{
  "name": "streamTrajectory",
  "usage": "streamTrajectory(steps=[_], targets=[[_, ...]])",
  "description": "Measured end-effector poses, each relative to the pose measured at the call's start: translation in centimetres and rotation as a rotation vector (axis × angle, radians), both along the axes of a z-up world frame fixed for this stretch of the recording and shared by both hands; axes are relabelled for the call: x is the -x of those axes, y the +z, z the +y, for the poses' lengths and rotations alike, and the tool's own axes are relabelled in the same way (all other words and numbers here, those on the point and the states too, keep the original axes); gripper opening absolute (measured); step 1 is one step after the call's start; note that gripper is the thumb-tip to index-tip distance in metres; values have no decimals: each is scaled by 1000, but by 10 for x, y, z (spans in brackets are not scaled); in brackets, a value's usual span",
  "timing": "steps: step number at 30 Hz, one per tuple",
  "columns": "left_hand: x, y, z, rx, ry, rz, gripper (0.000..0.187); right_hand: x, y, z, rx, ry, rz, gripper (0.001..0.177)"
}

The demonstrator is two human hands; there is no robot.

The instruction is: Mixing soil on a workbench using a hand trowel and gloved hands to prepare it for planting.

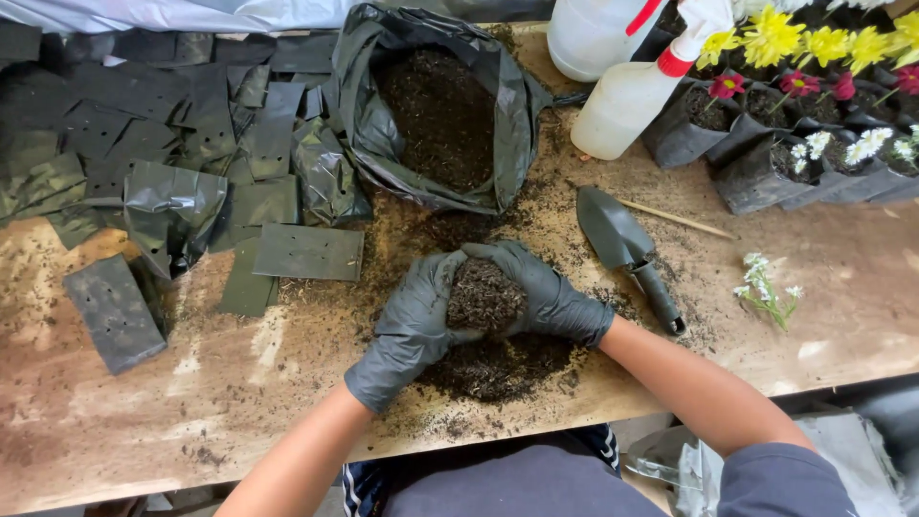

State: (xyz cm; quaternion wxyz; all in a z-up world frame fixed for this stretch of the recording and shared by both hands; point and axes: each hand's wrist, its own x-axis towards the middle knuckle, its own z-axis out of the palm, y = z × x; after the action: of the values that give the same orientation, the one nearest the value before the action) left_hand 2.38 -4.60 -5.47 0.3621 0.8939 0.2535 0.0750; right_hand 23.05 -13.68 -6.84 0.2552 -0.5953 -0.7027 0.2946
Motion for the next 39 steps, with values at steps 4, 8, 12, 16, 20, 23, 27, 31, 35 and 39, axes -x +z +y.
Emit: streamTrajectory(steps=[4, 8, 12, 16, 20, 23, 27, 31, 35, 39], targets=[[-10, -119, 26, 32, 92, 27, 90, 20, 13, -7, -67, -143, 208, 124], [-23, -198, 40, 176, 204, -145, 55, 5, -35, -4, -87, -160, 81, 129], [-15, -137, 43, -314, -41, 119, 59, -14, -52, 0, -104, -184, -15, 134], [-16, -21, 38, -61, -40, 214, 89, -19, 14, 0, -71, -103, 91, 127], [-17, 32, 41, 76, 47, 247, 94, 8, 117, -4, 133, -165, 233, 94], [0, 88, 23, 42, 19, 20, 96, 12, 140, -8, 86, -226, 278, 88], [32, 87, 16, -142, -130, 166, 125, 3, 125, -27, 245, -183, 221, 133], [52, 17, 0, -397, -180, 327, 167, 1, 76, -50, 308, 27, -364, 162], [38, 10, -29, -411, -163, 221, 163, 6, -13, -51, -151, 31, -431, 150], [26, -42, -9, -260, -143, 196, 146, 23, -2, -37, -208, -85, -487, 143]])
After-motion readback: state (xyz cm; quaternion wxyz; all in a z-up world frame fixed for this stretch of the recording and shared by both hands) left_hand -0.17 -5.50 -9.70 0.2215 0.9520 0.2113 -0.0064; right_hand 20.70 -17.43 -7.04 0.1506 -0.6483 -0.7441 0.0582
